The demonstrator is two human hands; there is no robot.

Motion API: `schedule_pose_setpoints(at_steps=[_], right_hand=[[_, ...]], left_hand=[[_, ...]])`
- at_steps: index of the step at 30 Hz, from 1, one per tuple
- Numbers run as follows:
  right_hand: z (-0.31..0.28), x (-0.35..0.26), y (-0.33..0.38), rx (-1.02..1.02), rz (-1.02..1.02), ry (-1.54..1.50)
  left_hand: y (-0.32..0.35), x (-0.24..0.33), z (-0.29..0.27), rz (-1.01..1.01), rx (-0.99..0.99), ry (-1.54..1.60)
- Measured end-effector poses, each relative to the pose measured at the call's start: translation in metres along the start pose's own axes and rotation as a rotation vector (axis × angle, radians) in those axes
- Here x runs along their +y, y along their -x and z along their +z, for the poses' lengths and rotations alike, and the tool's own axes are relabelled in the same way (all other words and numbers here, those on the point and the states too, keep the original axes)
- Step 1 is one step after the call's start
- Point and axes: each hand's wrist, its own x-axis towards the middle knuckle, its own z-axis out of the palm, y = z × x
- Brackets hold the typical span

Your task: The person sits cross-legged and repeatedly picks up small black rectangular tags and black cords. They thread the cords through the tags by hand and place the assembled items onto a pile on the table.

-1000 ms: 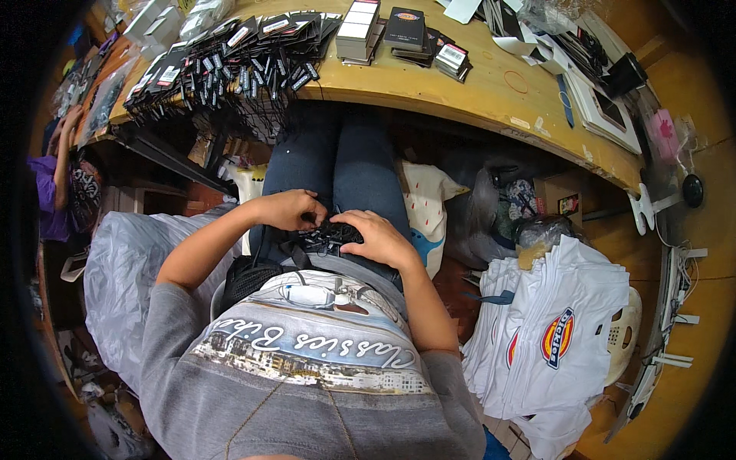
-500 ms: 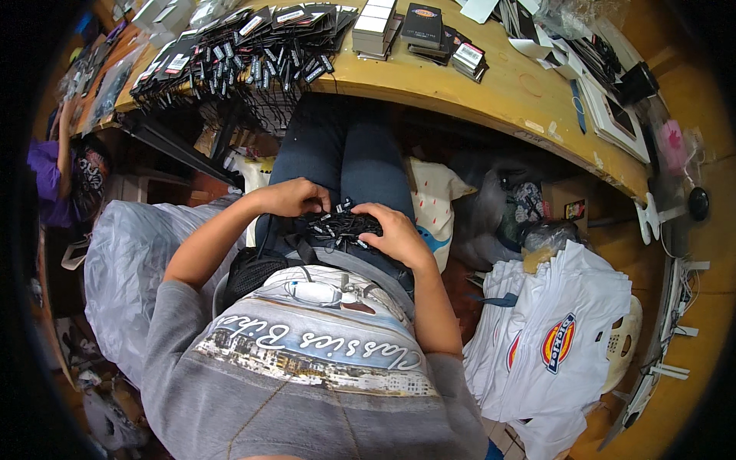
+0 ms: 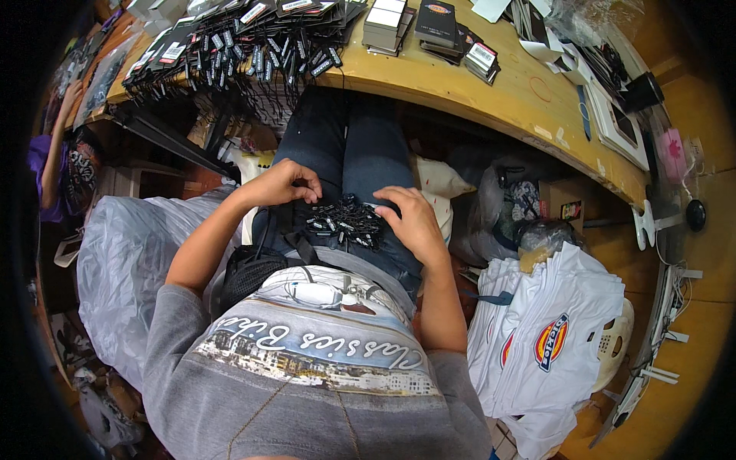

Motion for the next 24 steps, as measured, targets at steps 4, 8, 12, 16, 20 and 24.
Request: schedule_pose_setpoints(at_steps=[4,8,12,16,20,24], right_hand=[[0.017,-0.013,-0.021,0.086,-0.072,-0.143],[0.035,-0.037,-0.038,-0.102,-0.016,-0.498],[0.034,-0.034,-0.044,-0.251,0.147,-0.781],[0.034,-0.026,-0.038,-0.280,0.147,-0.890],[0.039,-0.011,-0.031,-0.275,0.089,-0.759],[0.025,-0.042,-0.030,-0.089,-0.172,-0.527]], left_hand=[[0.005,0.009,-0.005,0.006,0.042,0.082],[0.009,0.018,-0.006,0.063,0.072,0.205],[0.016,0.025,-0.010,0.053,0.036,0.420],[0.023,0.030,-0.016,0.029,-0.003,0.505],[0.026,0.038,-0.015,0.038,0.127,0.403],[0.023,0.068,-0.006,0.151,0.248,0.101]])
